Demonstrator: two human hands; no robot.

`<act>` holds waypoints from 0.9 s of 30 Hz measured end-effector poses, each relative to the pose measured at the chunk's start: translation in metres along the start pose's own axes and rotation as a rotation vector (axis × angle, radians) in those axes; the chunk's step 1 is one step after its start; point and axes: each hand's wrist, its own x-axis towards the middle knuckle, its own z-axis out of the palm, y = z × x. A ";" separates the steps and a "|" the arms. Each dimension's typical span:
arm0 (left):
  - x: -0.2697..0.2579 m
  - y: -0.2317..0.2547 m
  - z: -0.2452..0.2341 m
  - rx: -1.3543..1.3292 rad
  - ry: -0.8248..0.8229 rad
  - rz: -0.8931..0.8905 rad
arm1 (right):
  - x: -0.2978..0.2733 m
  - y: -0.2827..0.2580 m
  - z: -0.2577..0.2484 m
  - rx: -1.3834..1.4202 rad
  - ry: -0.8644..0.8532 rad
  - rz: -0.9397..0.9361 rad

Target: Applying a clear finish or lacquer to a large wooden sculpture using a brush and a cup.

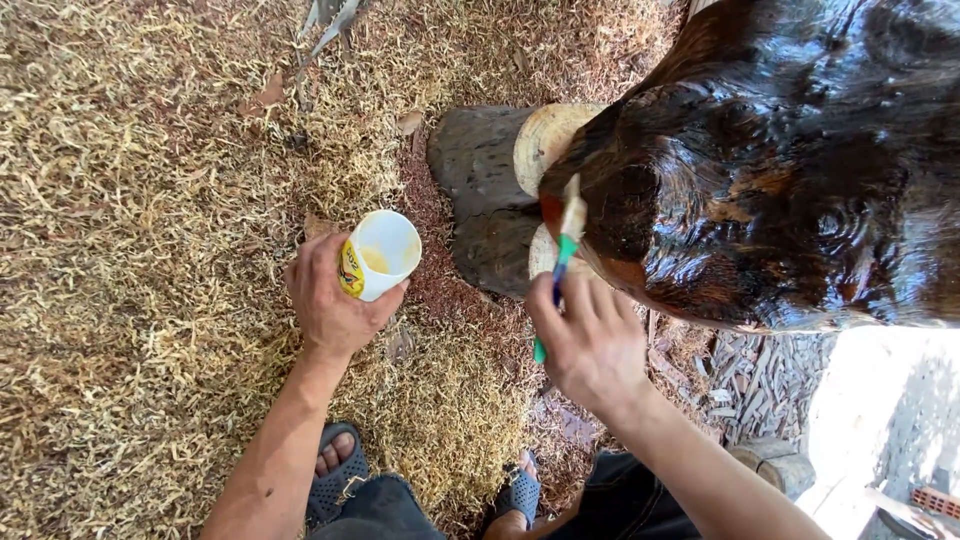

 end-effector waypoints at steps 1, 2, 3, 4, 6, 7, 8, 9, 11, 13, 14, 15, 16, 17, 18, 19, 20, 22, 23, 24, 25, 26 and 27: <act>-0.001 -0.001 -0.001 -0.009 -0.008 -0.004 | -0.003 0.000 -0.011 0.047 0.030 0.038; -0.001 -0.004 -0.001 -0.014 -0.013 0.004 | -0.010 -0.004 -0.011 0.044 0.030 0.048; 0.000 -0.007 -0.002 -0.017 -0.006 0.013 | -0.017 -0.006 -0.011 0.045 0.053 0.030; 0.001 -0.010 0.000 -0.027 -0.002 0.027 | -0.024 -0.009 -0.012 0.040 0.074 0.019; 0.000 -0.011 -0.001 -0.038 0.000 0.048 | -0.040 -0.008 -0.012 0.077 0.045 0.036; -0.001 -0.012 -0.001 -0.037 0.009 0.058 | -0.047 -0.008 -0.012 0.123 0.019 0.038; -0.002 -0.013 -0.001 -0.045 0.004 0.065 | -0.058 -0.004 -0.023 0.118 0.018 0.049; -0.003 -0.013 -0.002 -0.044 -0.004 0.059 | -0.068 0.001 -0.035 0.162 0.120 0.082; -0.008 -0.012 -0.002 -0.046 -0.018 0.056 | -0.084 0.005 -0.059 0.204 0.221 0.122; -0.010 -0.011 -0.004 -0.025 -0.038 0.029 | -0.093 0.002 -0.084 0.147 0.357 0.199; -0.010 -0.013 -0.002 -0.031 -0.042 0.044 | -0.099 0.001 -0.072 0.139 0.362 0.213; -0.011 -0.015 -0.001 -0.040 -0.033 0.057 | -0.105 0.000 -0.060 0.117 0.359 0.184; -0.012 -0.016 0.002 -0.048 -0.022 0.066 | -0.111 -0.001 -0.048 0.095 0.355 0.150; -0.011 -0.013 0.001 -0.053 -0.023 0.077 | -0.109 -0.006 -0.049 0.088 0.359 0.159; -0.009 -0.010 -0.001 -0.054 -0.011 0.096 | -0.107 -0.010 -0.049 0.112 0.285 0.087; -0.008 -0.007 -0.003 -0.055 0.001 0.116 | -0.104 -0.015 -0.050 0.135 0.210 0.016; -0.009 -0.004 -0.006 -0.056 0.000 0.124 | -0.107 -0.011 -0.050 0.133 0.215 0.023; -0.010 0.003 -0.011 -0.010 -0.002 0.108 | -0.114 -0.002 -0.051 0.326 0.242 0.057; -0.009 0.004 -0.011 -0.010 -0.004 0.118 | -0.117 0.013 -0.057 0.324 0.248 0.065; -0.010 0.004 -0.011 -0.009 -0.005 0.107 | -0.119 0.031 -0.062 0.326 0.312 0.123; -0.011 0.004 -0.012 -0.008 -0.006 0.097 | -0.120 0.047 -0.068 0.328 0.376 0.181; -0.011 0.007 -0.012 -0.002 0.007 0.096 | -0.118 0.054 -0.072 0.329 0.385 0.170; -0.011 0.009 -0.013 -0.026 0.009 0.099 | -0.116 0.061 -0.077 0.278 0.411 0.185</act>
